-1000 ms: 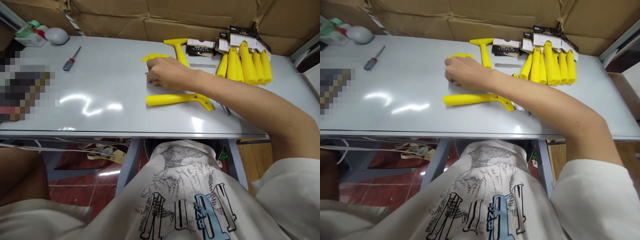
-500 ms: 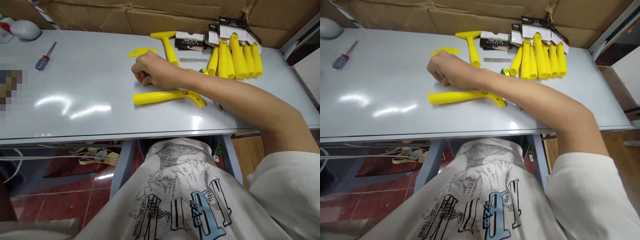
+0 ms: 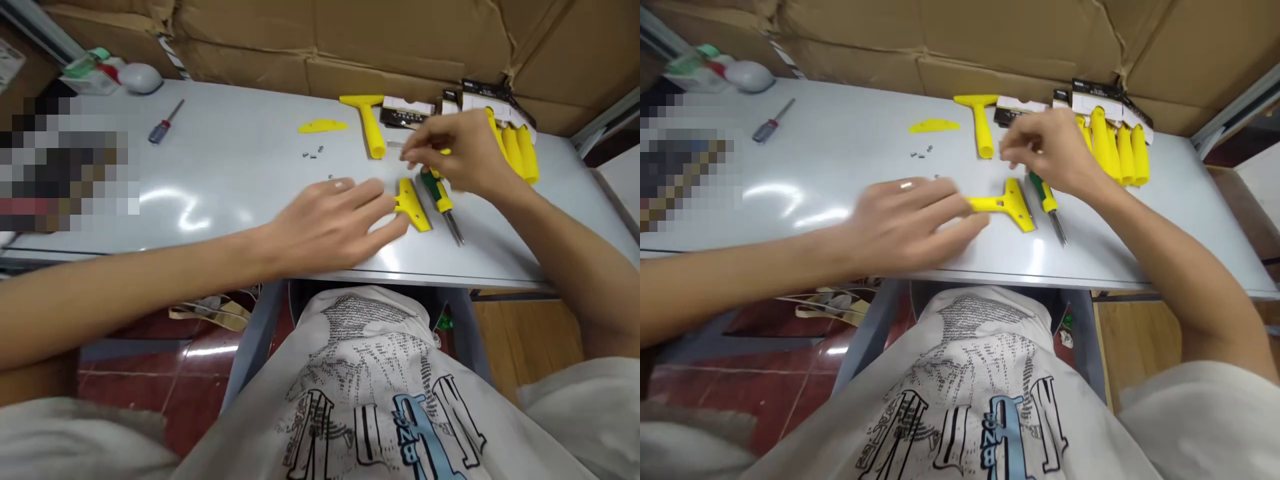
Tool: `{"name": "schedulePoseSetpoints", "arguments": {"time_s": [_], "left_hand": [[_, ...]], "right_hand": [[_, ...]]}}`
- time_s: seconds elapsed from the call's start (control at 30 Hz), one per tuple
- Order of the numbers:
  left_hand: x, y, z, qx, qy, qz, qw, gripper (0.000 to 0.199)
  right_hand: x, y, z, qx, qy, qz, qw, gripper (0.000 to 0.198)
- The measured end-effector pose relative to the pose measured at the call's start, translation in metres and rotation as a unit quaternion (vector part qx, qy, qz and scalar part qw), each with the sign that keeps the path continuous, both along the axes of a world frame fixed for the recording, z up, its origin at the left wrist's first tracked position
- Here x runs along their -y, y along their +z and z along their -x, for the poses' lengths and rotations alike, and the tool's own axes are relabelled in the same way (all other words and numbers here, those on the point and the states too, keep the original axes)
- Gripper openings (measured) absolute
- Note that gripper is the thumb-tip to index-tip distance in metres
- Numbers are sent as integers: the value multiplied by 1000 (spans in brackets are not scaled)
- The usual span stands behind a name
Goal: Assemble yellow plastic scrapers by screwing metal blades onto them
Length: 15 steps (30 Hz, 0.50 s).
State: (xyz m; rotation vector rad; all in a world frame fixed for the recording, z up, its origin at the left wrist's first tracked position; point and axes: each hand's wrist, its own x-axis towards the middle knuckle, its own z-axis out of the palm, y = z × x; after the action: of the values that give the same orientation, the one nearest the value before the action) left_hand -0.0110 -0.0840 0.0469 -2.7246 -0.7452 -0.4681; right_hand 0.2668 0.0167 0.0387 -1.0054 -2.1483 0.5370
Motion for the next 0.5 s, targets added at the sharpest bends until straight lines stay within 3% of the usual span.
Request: {"name": "schedulePoseSetpoints", "arguments": {"time_s": [0.1, 0.2, 0.37, 0.5], "left_hand": [[-39, -29, -31, -59, 30, 3, 998, 33], [-58, -46, -41, -66, 50, 24, 996, 32], [-47, -54, -26, 12, 96, 28, 995, 24], [-43, -57, -18, 74, 100, 46, 991, 29]], "right_hand": [[3, -9, -27, -55, -37, 24, 997, 23], [0, -21, -38, -74, -12, 60, 995, 27], [6, -32, -30, -122, 25, 50, 991, 34], [24, -30, -14, -140, 18, 29, 990, 28]]}}
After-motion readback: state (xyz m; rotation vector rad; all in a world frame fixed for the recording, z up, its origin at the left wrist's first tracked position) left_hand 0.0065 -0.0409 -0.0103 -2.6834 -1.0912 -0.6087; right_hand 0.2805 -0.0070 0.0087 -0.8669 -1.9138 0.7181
